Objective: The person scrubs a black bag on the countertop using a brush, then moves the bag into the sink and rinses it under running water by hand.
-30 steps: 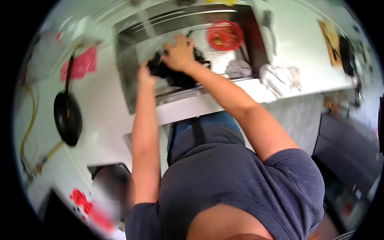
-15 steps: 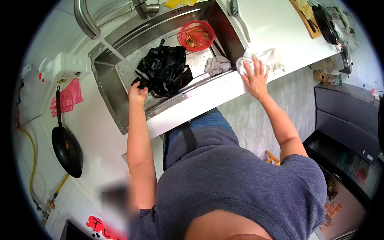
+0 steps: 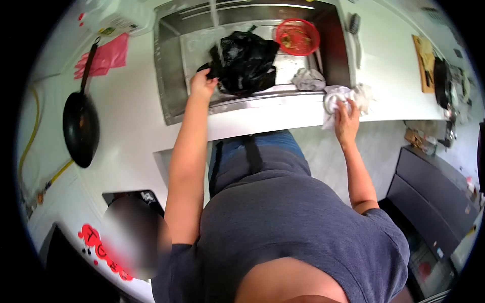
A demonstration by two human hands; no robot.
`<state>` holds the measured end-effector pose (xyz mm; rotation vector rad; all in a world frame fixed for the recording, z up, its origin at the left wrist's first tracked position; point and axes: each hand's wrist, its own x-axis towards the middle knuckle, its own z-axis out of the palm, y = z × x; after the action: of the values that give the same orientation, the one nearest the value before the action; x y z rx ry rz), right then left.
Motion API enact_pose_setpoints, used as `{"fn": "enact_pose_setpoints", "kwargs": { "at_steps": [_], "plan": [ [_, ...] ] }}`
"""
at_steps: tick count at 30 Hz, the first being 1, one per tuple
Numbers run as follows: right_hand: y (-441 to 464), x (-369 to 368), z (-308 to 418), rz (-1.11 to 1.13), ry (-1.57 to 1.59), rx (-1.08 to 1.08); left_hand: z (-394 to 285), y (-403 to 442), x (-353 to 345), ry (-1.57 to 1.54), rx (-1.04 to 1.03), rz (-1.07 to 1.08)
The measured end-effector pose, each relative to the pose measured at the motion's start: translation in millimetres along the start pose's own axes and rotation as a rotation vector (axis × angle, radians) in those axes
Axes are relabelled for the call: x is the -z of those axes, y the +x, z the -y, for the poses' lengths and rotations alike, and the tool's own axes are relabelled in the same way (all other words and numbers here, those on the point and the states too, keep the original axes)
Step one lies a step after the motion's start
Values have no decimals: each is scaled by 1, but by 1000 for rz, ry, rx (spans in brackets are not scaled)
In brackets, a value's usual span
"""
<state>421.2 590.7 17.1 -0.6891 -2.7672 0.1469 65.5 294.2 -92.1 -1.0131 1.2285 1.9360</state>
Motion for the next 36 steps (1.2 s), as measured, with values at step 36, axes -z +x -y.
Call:
{"fn": "enact_pose_setpoints", "kwargs": {
  "at_steps": [36],
  "plan": [
    [81, -118, 475, 477, 528, 1749, 149, -66, -67, 1133, -1361, 16]
  ]
}}
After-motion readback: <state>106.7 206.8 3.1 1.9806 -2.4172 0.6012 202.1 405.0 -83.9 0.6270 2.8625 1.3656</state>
